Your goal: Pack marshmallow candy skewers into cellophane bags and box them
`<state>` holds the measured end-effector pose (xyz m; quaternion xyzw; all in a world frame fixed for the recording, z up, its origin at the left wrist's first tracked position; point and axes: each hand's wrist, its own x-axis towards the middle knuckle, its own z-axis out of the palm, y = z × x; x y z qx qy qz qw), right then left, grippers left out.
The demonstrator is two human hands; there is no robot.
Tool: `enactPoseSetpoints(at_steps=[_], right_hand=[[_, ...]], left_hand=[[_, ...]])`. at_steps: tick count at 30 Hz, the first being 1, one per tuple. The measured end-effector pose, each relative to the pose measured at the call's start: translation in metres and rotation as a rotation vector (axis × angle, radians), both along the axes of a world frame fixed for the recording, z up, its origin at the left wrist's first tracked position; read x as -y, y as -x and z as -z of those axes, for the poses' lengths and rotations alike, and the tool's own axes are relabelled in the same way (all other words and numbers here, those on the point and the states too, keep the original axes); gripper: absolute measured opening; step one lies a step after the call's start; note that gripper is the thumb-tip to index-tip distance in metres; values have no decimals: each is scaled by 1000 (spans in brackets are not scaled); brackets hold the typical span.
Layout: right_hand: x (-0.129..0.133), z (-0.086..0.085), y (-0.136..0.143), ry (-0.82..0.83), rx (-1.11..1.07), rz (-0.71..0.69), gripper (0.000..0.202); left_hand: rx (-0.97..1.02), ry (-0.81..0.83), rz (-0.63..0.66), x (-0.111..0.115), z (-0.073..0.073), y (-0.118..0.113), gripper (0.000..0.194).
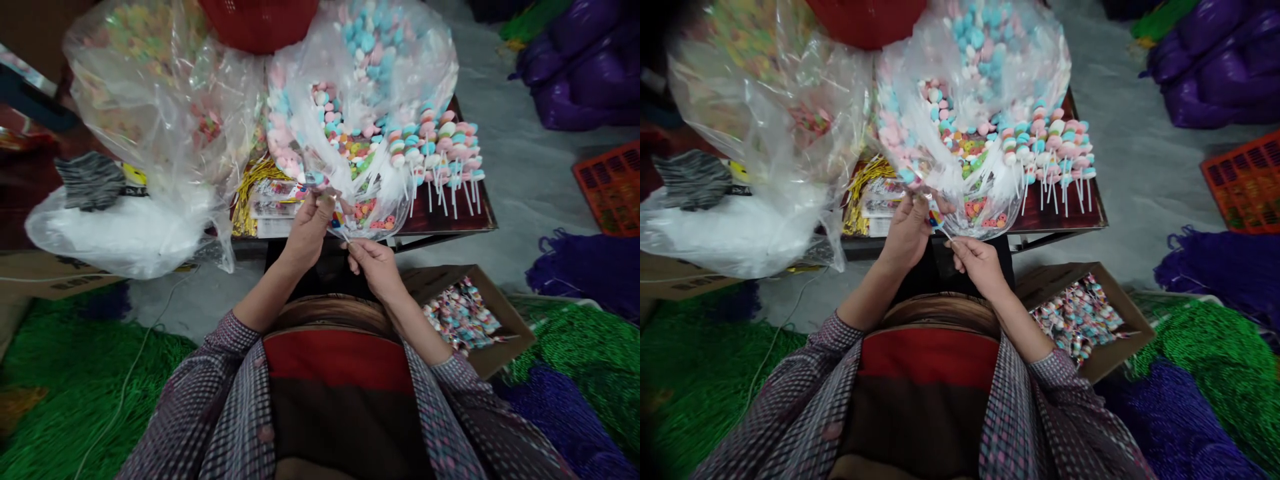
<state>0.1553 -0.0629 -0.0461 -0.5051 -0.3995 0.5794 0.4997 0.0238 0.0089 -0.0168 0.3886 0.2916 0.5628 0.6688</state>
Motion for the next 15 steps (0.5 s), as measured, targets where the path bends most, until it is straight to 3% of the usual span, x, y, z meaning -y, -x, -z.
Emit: enactPoseSetpoints(at_steps=[3,6,9,12,15], right_hand=[[-1,-4,5,-11,-15,23,49],[-2,-3,7,13,-21,-15,51],[0,2,5,43,-18,-39,52],[2,4,2,45,-19,-99,51],[4,0,0,56,19,-152,49]], left_hand=[[-80,-16,78,7,8,0,37],[-62,-25,116,6,4,7,54],[-8,17,39,-7,-12,17,61],[-36,80,-66,-21,-27,22,55],[-88,114,-153,-26,-31,17,47]])
